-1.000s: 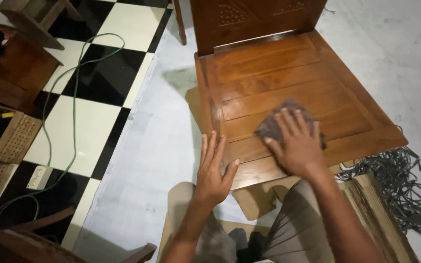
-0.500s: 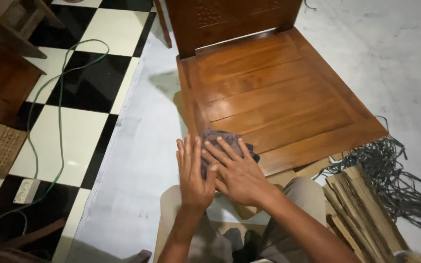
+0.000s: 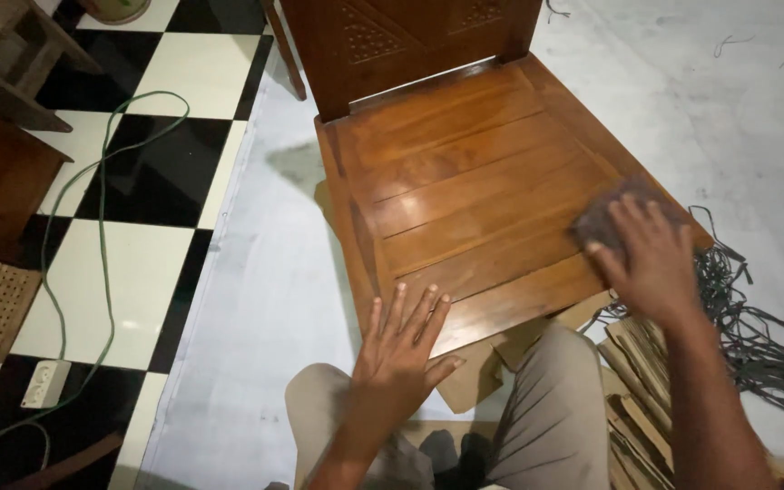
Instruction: The person sands and polishes a wooden chair using a piece of sandpaper.
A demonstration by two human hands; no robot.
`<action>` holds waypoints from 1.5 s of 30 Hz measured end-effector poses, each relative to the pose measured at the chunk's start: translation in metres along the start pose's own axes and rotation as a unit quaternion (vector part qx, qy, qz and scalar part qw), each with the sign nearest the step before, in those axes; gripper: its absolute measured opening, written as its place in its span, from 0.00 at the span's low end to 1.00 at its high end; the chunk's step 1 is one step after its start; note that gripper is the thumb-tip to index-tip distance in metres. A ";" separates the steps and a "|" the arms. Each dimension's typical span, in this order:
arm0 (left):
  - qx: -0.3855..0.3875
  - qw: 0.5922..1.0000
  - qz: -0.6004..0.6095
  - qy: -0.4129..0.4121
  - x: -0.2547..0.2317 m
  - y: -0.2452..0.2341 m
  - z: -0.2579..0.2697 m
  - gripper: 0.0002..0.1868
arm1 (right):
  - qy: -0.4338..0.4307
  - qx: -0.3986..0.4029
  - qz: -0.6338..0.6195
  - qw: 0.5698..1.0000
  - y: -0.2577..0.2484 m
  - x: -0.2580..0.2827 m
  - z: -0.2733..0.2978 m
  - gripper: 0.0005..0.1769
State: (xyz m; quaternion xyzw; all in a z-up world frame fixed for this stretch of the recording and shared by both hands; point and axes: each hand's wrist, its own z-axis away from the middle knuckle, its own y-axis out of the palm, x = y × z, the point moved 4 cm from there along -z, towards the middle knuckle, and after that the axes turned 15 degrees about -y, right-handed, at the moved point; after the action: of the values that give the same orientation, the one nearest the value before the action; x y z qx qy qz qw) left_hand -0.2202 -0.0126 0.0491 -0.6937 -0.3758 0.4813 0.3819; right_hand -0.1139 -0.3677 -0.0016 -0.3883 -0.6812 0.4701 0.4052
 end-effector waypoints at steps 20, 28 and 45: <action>-0.004 0.999 -0.042 -0.003 0.004 0.014 0.001 0.46 | 0.035 0.024 0.029 0.999 -0.001 0.010 -0.013 0.46; -0.015 0.999 0.030 -0.006 0.004 0.007 -0.002 0.42 | -0.132 0.099 0.021 0.986 0.026 0.137 -0.030 0.47; 0.034 0.997 0.012 -0.071 0.020 0.041 -0.055 0.43 | -0.143 0.027 -0.002 0.989 0.015 0.144 -0.036 0.37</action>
State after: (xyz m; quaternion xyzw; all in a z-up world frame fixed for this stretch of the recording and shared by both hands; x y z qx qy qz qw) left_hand -0.1566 -0.0215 0.0189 -0.6488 -0.3773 0.5463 0.3718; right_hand -0.1317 -0.2210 0.0190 -0.3045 -0.7197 0.5384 0.3153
